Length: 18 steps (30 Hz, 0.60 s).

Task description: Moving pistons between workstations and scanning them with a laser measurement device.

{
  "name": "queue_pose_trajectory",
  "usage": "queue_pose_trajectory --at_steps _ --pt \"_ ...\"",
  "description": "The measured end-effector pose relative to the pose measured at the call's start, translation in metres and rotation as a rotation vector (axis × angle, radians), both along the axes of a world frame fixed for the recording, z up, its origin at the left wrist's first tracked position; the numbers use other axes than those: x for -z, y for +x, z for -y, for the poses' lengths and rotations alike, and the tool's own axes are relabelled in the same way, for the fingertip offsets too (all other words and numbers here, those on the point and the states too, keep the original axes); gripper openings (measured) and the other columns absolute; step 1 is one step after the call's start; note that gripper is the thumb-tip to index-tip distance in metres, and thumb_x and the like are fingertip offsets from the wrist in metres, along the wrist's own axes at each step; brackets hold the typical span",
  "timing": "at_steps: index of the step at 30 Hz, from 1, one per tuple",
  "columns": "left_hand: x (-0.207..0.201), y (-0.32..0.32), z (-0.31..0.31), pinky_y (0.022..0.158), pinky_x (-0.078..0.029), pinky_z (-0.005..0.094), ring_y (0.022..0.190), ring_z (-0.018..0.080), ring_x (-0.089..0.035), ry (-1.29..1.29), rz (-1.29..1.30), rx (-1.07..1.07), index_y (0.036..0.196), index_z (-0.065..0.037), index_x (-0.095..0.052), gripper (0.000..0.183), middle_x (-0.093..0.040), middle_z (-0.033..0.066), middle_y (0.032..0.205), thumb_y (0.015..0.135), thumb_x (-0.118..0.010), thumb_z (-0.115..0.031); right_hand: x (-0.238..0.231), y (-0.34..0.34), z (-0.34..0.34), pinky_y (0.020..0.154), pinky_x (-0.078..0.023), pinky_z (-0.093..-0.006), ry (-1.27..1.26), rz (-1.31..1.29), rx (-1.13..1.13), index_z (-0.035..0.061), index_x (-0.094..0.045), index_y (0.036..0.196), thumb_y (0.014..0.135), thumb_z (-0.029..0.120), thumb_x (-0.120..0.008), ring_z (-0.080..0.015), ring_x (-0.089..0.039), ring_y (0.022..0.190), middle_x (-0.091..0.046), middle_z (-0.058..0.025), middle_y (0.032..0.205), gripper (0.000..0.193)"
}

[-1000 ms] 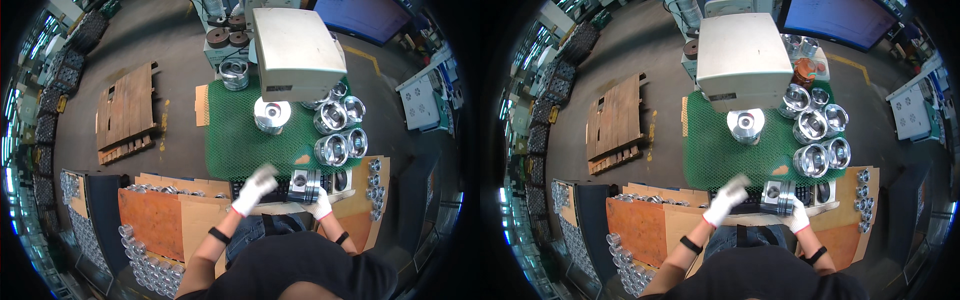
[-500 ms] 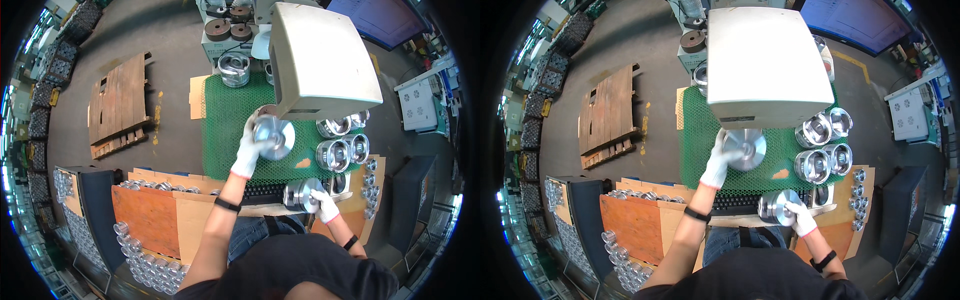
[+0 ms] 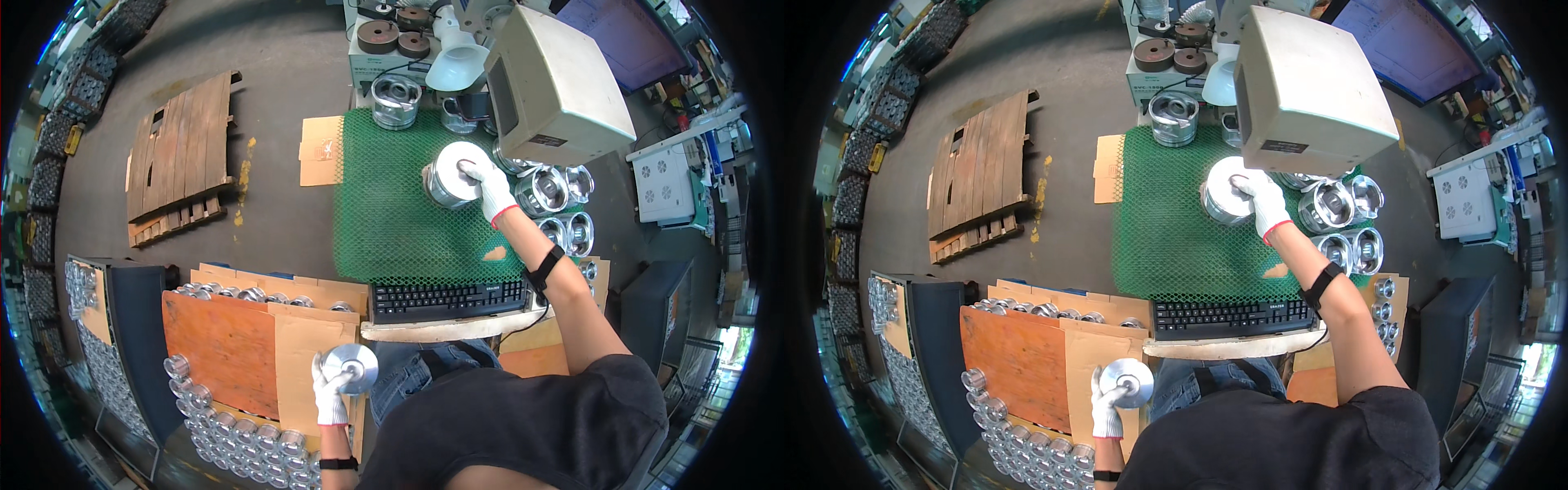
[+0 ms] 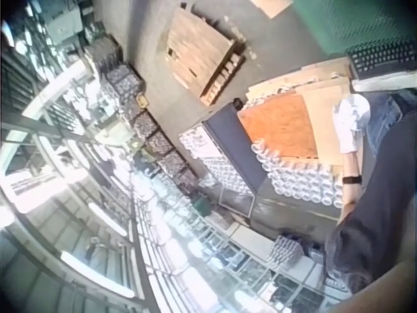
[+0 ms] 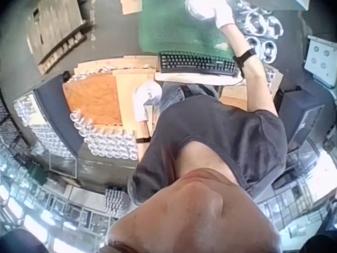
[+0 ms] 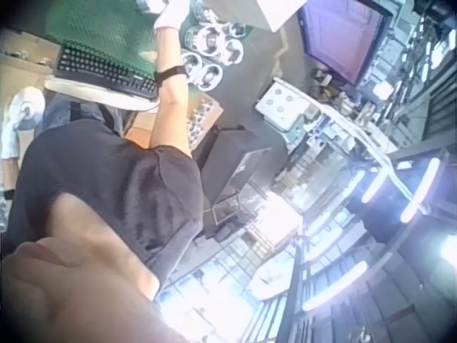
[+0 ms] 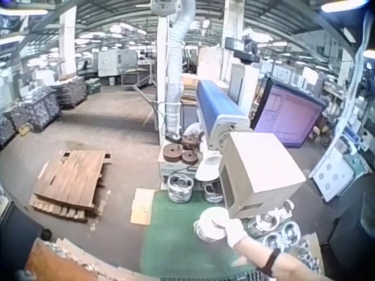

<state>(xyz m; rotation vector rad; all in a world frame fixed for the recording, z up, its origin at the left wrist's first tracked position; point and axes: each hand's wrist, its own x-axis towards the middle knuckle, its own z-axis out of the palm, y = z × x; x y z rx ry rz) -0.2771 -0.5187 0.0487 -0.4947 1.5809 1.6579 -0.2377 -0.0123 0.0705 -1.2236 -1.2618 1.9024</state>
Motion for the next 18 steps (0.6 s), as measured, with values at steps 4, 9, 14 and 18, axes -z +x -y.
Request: queue_pose_trajectory --at_steps 4,9,14,18 --pt "-0.003 0.006 0.021 0.090 -0.051 0.0386 0.103 0.0270 -0.061 -0.007 0.024 -0.167 0.145 -0.006 -0.029 0.097 -0.053 0.0162 0.125 0.060 -0.071 0.010 0.011 -0.007 -0.010 0.078 -0.050 -0.0277 0.059 0.033 -0.040 0.0003 -0.064 0.109 0.078 0.007 -0.074 -0.0141 -0.065 0.084 -0.068 -0.0063 0.098 0.033" --pt "0.005 -0.005 -0.012 0.089 -0.052 0.0383 0.108 0.0283 -0.059 0.125 -0.001 -0.150 0.146 -0.006 -0.028 0.093 -0.053 0.0173 0.125 0.064 -0.068 0.011 -0.021 -0.004 -0.019 0.077 -0.052 -0.0312 0.189 0.154 -0.209 0.0027 -0.067 0.105 0.077 0.024 -0.076 -0.0169 -0.067 0.082 -0.070 -0.0097 0.099 0.037" --pt "0.005 -0.002 -0.030 0.086 -0.056 0.0416 0.107 0.0290 -0.059 0.231 0.061 -0.165 0.146 -0.008 -0.026 0.086 -0.052 0.0189 0.125 0.071 -0.062 0.013 -0.084 -0.020 0.012 0.084 -0.048 -0.0429 1.379 0.778 -0.542 0.0091 -0.057 0.121 0.064 0.044 -0.075 -0.0346 -0.061 0.099 -0.057 -0.0191 0.120 0.069" --pt "0.001 -0.002 -0.027 0.086 -0.056 0.0423 0.109 0.0304 -0.058 0.286 0.047 -0.127 0.145 -0.008 -0.028 0.084 -0.050 0.0197 0.129 0.071 -0.063 0.012 -0.064 -0.023 0.039 0.088 -0.044 -0.0437 1.492 0.872 -0.464 0.0121 -0.054 0.124 0.063 0.045 -0.076 -0.0334 -0.058 0.101 -0.052 -0.0171 0.127 0.072"
